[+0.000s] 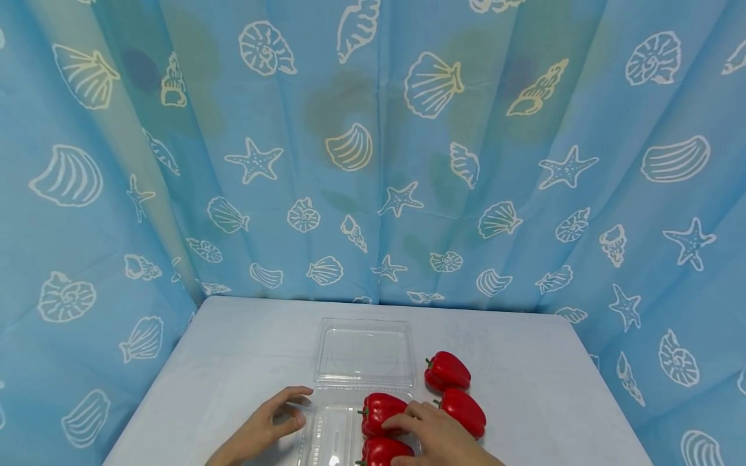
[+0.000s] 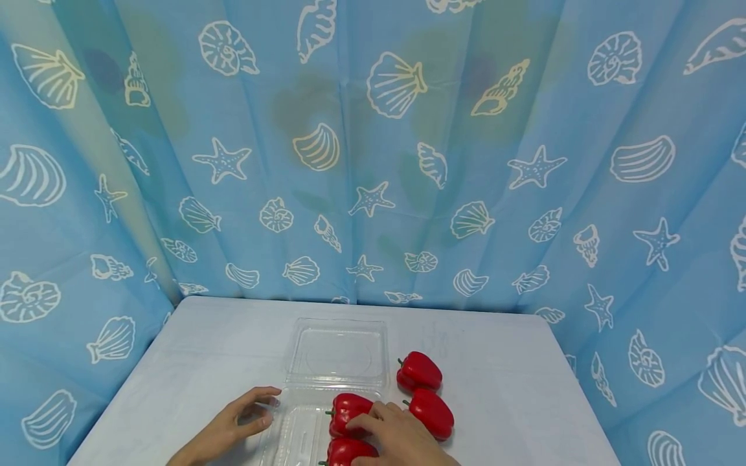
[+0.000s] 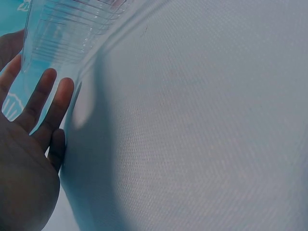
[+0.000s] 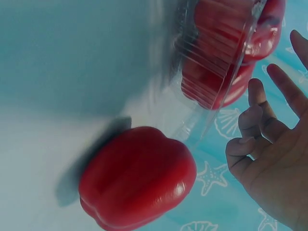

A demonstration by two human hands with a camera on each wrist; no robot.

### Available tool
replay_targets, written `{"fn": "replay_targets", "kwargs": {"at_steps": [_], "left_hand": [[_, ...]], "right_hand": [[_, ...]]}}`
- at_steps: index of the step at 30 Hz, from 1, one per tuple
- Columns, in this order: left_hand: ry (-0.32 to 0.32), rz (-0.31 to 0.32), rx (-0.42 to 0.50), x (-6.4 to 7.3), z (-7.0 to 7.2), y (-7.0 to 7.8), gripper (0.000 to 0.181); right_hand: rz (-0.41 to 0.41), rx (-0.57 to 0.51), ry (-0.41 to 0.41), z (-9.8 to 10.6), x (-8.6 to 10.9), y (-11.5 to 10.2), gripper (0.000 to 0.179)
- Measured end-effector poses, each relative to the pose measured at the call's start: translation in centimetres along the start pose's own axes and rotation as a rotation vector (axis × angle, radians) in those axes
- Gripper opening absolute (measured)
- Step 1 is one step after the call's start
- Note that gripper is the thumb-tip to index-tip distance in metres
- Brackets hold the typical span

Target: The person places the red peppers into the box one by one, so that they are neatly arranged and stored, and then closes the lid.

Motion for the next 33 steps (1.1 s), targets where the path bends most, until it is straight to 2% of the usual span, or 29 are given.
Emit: {"fn": "replay_targets", "kwargs": {"at_steps": [8,13,22,28,33], "left_hand": [[-0.002,-0.011,-0.011,-0.1,0.0,0.1,0.046],[-0.002,-0.019,-0.019,0.0,0.0,0.2,0.045],[-0.005,0.000,-0.001,0.0,0.0,0.1,0.045],[-0.009,0.000,-0.004,-0.1,-0.1,0.0,0.046],[-0.009,-0.006,-0.012,-0.1,0.0,-0.1,0.046]], "right_hand": [[-0.048,-0.041,0.012,1.0,0.4,1.1,0.068],[-0.060,-0.071,0.040,1.7,0.7,1.7,0.067],[-0.096,-0.085,0.114,3.3,1.2,3.2,0.069],[-0.142,-0.027,0.167,4.6,1.6,4.8,0.070],[-0.197,-0.065,0.188,5.3,1.8,6.8,0.072]]}}
Point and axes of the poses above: each hand's wrist, its own x-axis away from the middle knuckle, its own z-axis out of the back of the hand, y = z × x, the point moved 10 cm from there along -x, towards the middle knuckle, and after that the axes turned 6 degrees about x, right-handed, at the moved point
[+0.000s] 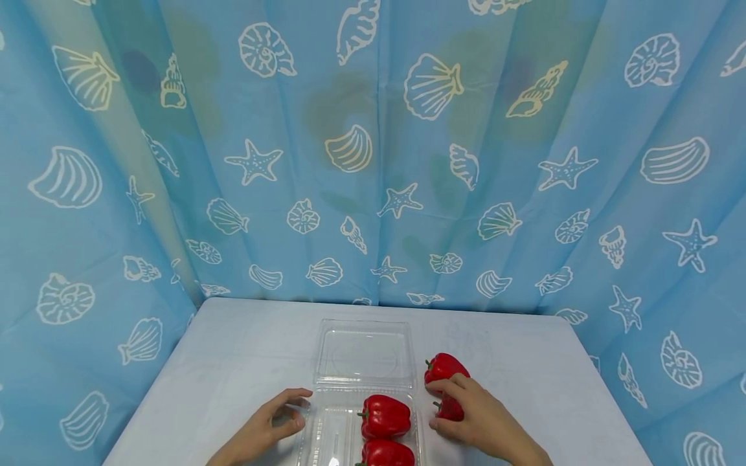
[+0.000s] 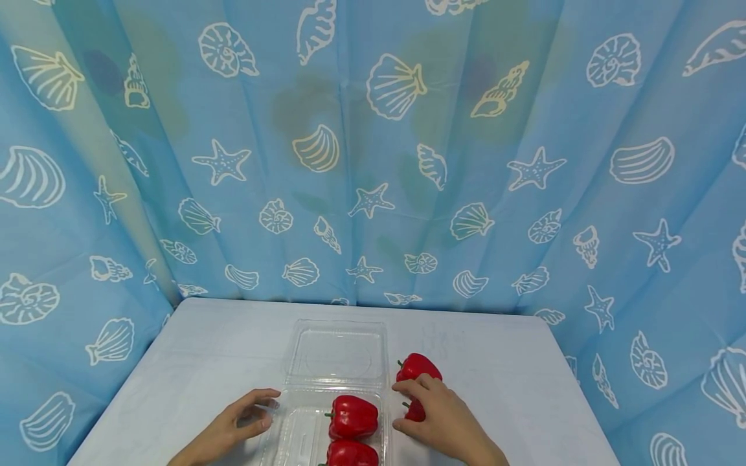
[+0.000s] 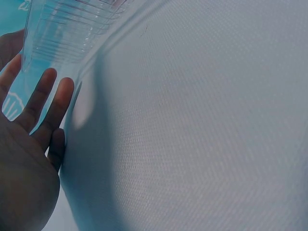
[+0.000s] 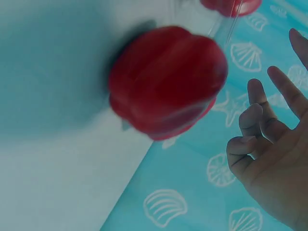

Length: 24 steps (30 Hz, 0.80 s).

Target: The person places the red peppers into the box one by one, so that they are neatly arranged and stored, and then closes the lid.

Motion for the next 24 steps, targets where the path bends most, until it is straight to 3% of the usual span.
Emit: {"fn": "replay_targets", "kwargs": {"at_steps": [11,24], "left_hand": [[0.005,0.006,0.004,0.0,0.0,-0.2,0.046],[0.002,-0.008,-0.009,0.0,0.1,-0.2,0.045]], "right_hand": [[-0.103,-0.155,-0.020,0.4,-0.3,4.3,0.073],[-0.145,-0.160,-0.045,-1.2,-0.4,7.0,0.087]]}}
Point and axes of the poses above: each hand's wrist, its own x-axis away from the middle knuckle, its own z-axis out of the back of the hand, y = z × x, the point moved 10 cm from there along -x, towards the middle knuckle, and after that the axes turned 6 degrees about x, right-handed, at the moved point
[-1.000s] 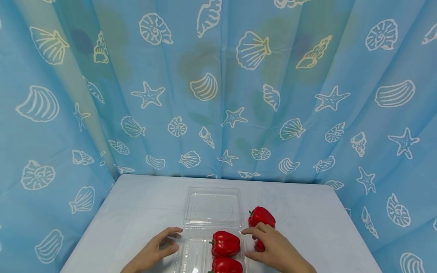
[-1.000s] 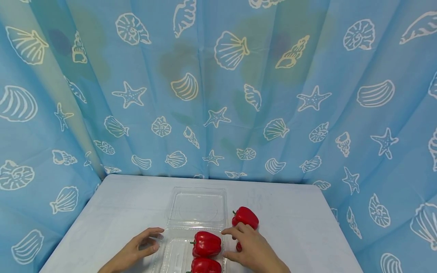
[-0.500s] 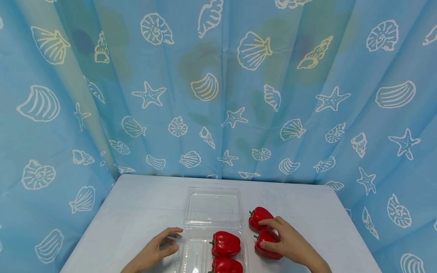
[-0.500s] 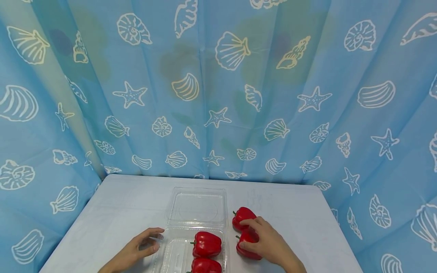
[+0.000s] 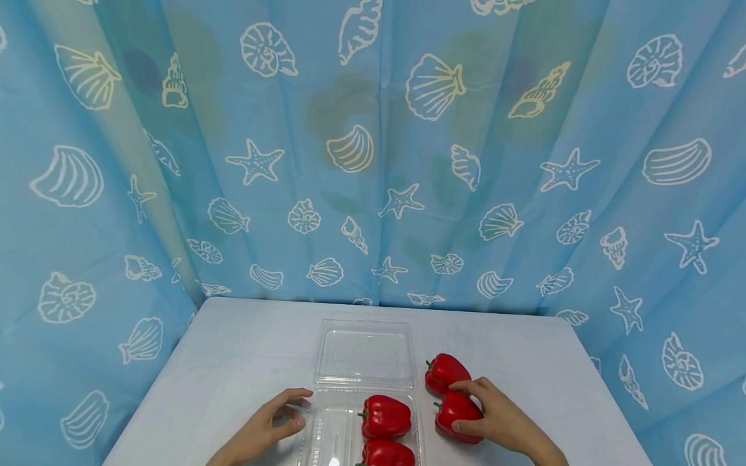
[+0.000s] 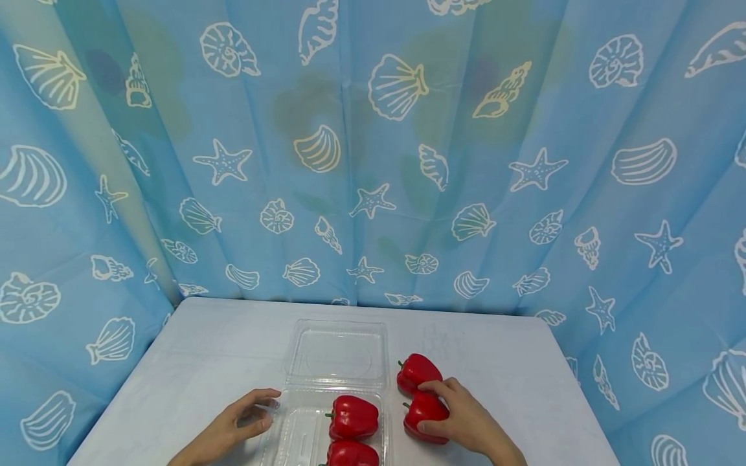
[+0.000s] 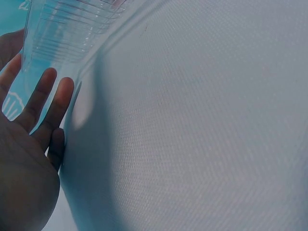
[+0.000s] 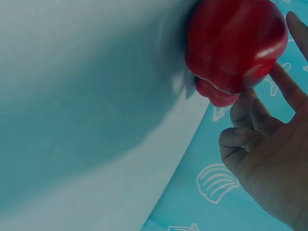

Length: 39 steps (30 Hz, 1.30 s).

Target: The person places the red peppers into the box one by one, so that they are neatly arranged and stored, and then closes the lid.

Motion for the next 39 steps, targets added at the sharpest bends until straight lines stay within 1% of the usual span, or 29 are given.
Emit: {"fn": "replay_targets", "kwargs": {"at_steps": [8,16,22,29,34,39], "left_hand": [[0.002,0.005,0.004,-0.03,-0.05,0.05,0.046],[0.003,0.019,0.022,-0.01,-0.07,0.07,0.047],[0.000,0.008,0.024,0.05,-0.02,0.30,0.046],[-0.004,0.012,0.034,0.03,0.00,0.27,0.046],[0.008,0.018,0.022,0.08,0.00,0.39,0.046],[0.016,0.027,0.030,0.13,-0.01,0.35,0.046]], "right_hand": [[-0.017,-0.019,-0.016,-0.32,0.00,0.55,0.091],[-0.028,-0.023,-0.029,-0.50,0.02,0.60,0.093],[-0.039,-0.015,-0.024,-0.45,0.04,0.51,0.092],[-0.034,-0.016,-0.025,-0.59,-0.02,0.61,0.092],[-0.032,-0.010,-0.023,-0.60,-0.03,0.63,0.091],[-0.024,0.003,-0.015,-0.49,-0.06,0.37,0.090]]}}
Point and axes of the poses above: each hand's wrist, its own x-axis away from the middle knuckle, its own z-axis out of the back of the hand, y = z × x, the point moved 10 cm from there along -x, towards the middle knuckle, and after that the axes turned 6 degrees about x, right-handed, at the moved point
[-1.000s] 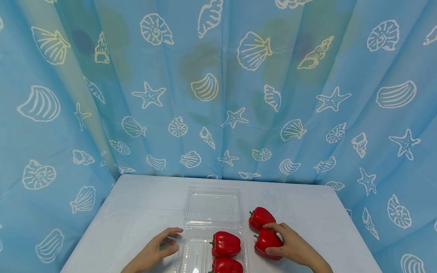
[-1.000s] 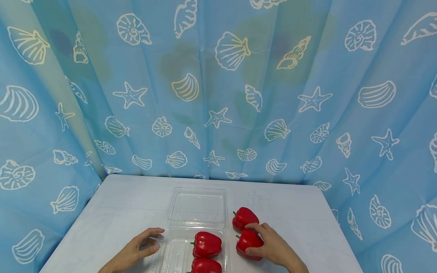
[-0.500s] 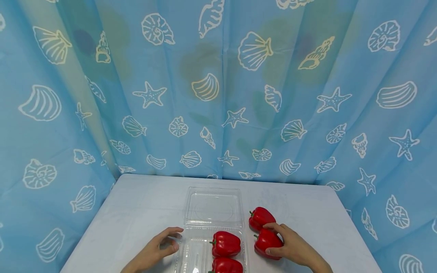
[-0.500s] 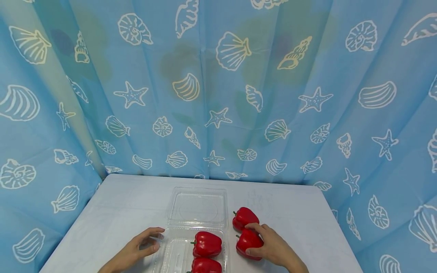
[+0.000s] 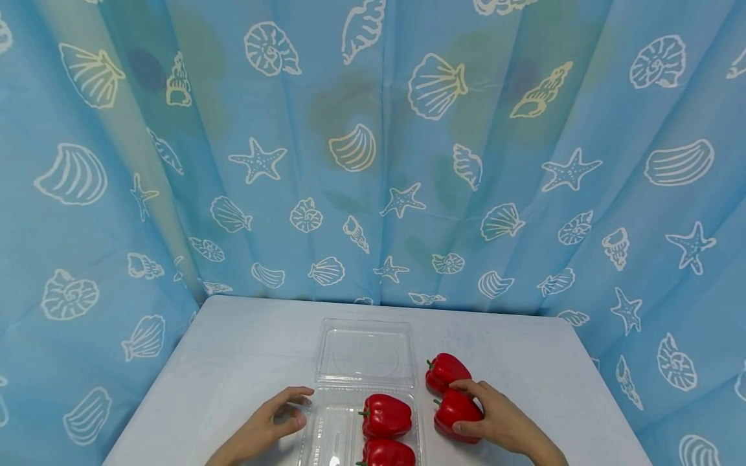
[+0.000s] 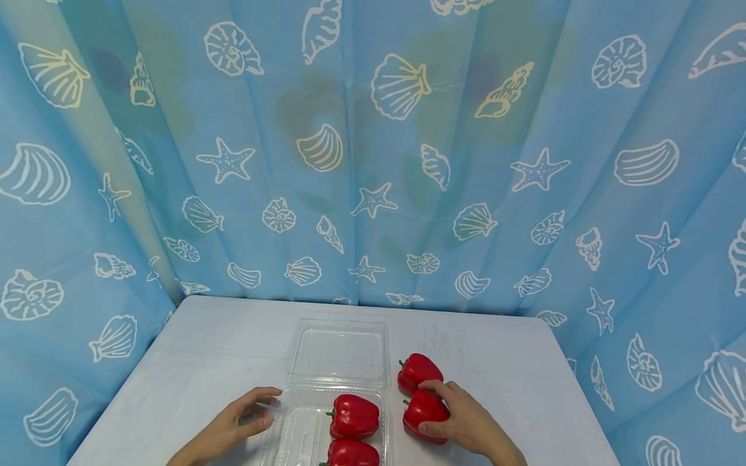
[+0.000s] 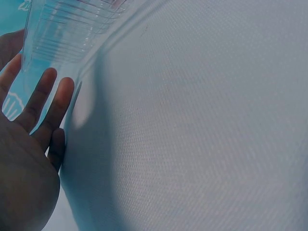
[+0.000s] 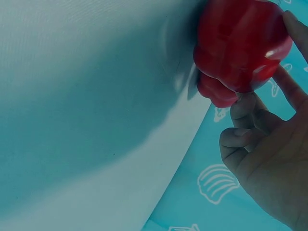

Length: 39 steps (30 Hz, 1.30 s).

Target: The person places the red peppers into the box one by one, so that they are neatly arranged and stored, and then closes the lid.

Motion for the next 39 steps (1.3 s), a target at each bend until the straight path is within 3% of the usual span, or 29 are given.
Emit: {"fn": "replay_targets", "kwargs": {"at_steps": [22,39], "left_hand": [[-0.019,-0.028,-0.005,0.0,0.0,-0.1,0.046],[-0.002,-0.028,0.000,0.1,0.0,-0.1,0.046]], "right_hand": [[0.034,-0.006,0.048,1.5,0.4,-1.8,0.089],[0.147,-0.009,0.096,3.3,1.0,-6.4,0.084]]}}
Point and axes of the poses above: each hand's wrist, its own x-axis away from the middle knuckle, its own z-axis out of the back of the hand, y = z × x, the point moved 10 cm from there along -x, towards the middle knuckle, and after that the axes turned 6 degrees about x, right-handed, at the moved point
